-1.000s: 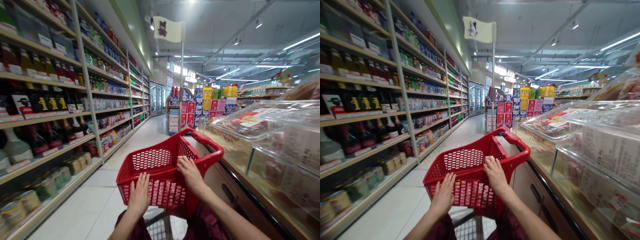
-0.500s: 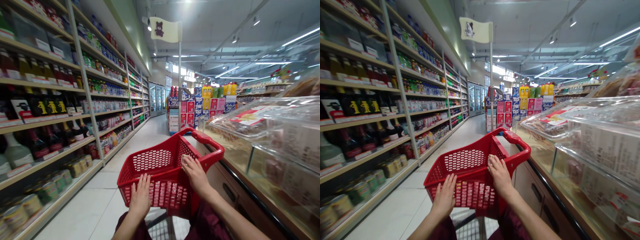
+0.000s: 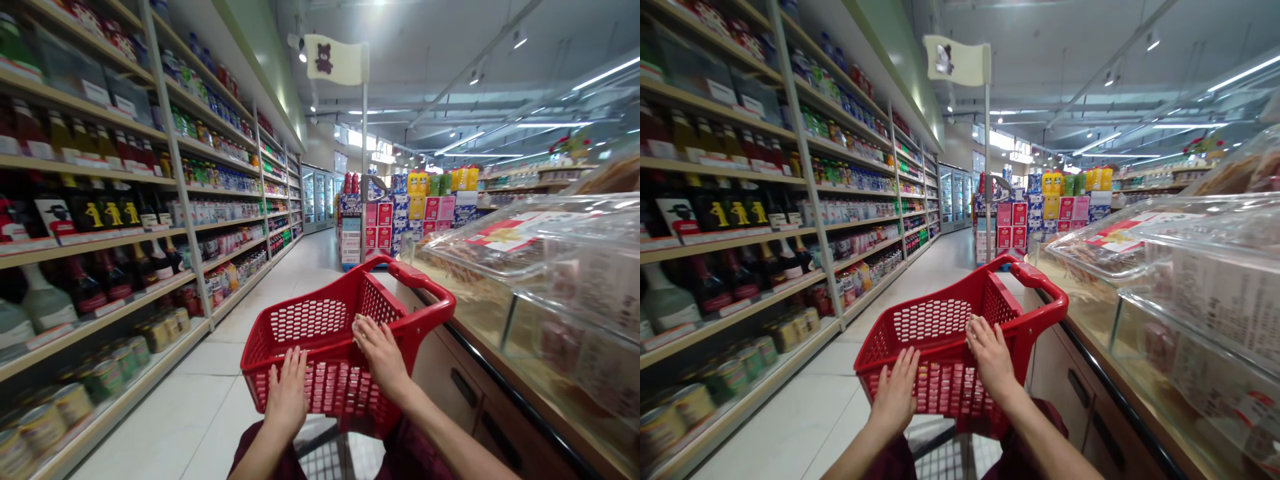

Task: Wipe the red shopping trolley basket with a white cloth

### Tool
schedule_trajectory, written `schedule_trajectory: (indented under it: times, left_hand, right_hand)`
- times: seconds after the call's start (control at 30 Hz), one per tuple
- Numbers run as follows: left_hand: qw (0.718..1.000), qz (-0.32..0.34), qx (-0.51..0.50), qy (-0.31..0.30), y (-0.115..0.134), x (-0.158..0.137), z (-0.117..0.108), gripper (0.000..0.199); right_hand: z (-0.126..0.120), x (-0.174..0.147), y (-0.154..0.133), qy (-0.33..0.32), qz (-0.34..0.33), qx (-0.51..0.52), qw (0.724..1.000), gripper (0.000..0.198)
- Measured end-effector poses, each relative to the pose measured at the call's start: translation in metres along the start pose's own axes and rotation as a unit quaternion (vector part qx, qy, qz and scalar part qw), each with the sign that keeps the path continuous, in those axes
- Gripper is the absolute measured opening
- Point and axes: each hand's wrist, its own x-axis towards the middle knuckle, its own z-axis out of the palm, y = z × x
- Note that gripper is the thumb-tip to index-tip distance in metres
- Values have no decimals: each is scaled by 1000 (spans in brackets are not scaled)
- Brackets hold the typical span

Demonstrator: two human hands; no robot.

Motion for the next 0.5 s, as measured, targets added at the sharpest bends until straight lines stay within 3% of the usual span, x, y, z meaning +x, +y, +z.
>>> schedule_trajectory:
  times: [0.17, 0.37, 0.43, 0.5]
  left_hand:
    - [1000, -9, -6, 4, 3, 2, 2, 76]
    - [1000, 1, 5, 13, 4, 2, 8, 75]
    - [1000, 2, 12, 20, 2, 2, 10, 74]
    - [1000, 1, 13, 26, 3, 2, 11, 74]
  right_hand:
    - [-19, -1, 44, 42, 110, -53, 992, 38]
    - [12, 3, -17, 4, 15, 9, 1000, 42]
    - [14, 4, -19, 3, 9, 14, 1000, 41]
    - [8, 3, -2, 13, 39, 5, 999, 39]
